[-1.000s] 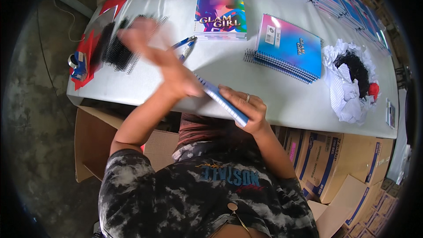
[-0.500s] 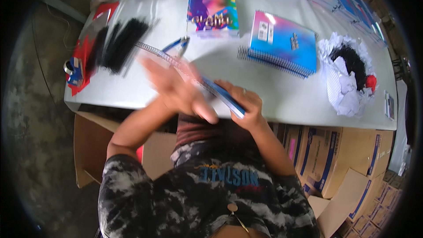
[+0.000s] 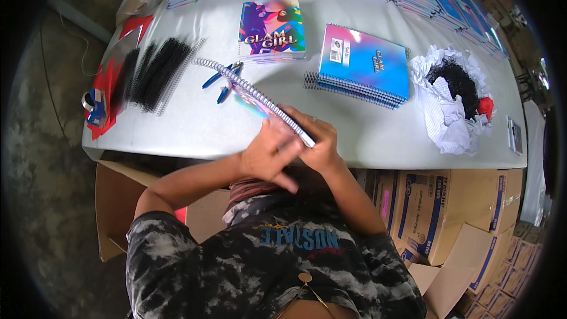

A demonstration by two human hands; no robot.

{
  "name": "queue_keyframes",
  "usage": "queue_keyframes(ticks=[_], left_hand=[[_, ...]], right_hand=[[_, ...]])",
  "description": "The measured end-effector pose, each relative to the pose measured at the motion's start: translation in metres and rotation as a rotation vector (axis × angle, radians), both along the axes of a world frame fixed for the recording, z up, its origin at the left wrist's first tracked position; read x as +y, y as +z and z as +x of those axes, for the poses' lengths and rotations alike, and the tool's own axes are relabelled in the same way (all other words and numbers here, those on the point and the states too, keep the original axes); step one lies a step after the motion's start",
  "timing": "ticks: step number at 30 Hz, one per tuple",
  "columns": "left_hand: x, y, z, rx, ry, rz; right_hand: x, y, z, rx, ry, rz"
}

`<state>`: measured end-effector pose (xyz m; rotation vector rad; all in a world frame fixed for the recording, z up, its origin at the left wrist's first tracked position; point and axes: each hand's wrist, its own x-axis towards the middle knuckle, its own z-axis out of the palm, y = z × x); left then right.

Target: The person repeatedly picks up a notebook cover and a spiral binding, inserts the spiral into the cover, and places the assembled notebook on a growing stack. The process is repeated for multiple identical notebooks on a white table.

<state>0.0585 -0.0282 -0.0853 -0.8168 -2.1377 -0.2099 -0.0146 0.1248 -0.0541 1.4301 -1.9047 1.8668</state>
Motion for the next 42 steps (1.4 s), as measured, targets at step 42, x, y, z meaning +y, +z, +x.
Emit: queue_keyframes(ticks=[42], left_hand=[[0.02,0.148,-0.056,-0.783,-0.008,0.721]], right_hand=[[0.065,0.095,-0.043,-0.235,-0.403,-0.252]])
